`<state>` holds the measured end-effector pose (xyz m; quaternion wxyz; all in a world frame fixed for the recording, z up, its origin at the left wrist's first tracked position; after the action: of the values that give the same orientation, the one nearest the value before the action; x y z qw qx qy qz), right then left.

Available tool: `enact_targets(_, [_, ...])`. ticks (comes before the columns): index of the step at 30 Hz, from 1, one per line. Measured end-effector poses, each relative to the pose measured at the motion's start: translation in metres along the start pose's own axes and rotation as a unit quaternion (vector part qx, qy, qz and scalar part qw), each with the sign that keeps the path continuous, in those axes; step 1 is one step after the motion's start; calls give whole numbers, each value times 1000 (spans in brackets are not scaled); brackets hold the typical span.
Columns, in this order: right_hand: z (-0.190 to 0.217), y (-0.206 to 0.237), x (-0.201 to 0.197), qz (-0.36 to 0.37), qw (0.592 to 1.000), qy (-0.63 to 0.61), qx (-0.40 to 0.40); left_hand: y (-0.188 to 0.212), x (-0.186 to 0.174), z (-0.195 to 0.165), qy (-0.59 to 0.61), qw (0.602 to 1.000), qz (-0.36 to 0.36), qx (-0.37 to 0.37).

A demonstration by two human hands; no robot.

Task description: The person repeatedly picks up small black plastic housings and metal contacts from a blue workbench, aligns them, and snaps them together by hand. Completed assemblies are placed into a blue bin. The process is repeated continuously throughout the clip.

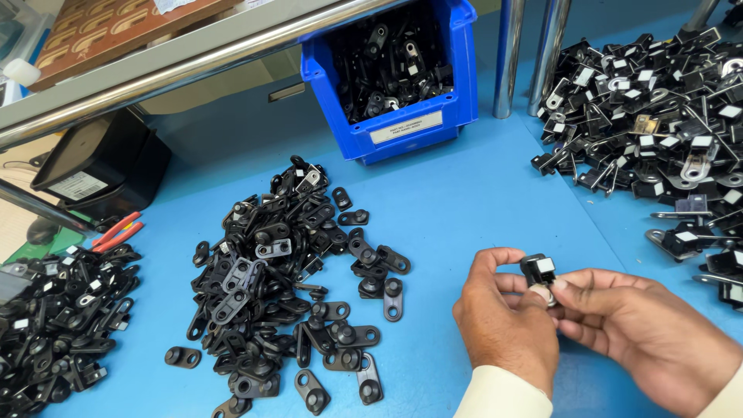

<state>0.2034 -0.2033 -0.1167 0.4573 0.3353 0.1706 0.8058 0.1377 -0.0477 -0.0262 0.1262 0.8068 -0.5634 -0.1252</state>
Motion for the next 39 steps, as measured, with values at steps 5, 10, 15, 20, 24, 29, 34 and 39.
enact_targets(5, [-2, 10, 3, -54, 998, 14, 32, 0, -2, 1, 0, 1000, 1, -17])
enact_targets(10, [9, 15, 11, -50, 997, 52, 15, 6, 2, 1, 81, 993, 23, -78])
enact_targets(15, [50, 38, 27, -131, 877, 438, -146, 11, 1, -2, 69, 994, -8, -84])
enact_targets(20, [47, 35, 13, -77, 906, 408, -84, 7, 0, -1, 146, 988, -14, -39])
enact_targets(24, [22, 20, 2, -1, 985, 174, -3, 5, 9, -1, 167, 985, 15, -38])
enact_targets(29, [14, 14, -2, -15, 999, 40, -4, 12, 10, -4, 120, 991, -19, -48])
enact_targets(34, [8, 23, 3, -78, 997, 10, -10, 17, 9, -11, 103, 992, -62, -27])
enact_targets(39, [30, 36, 14, -50, 985, 131, -103, 15, 16, -2, 165, 983, -54, -57])
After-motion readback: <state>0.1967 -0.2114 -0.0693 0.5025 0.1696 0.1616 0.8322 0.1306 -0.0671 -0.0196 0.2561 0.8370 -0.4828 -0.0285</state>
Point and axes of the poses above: each hand's wrist, its own y-axis away from the middle knuckle, its own x-axis out of the palm, z = x × y, the point moved 9 cm from there along -y, towards the middle knuckle, and after that the axes turned 14 degrees about z, right-handed, at the moved point
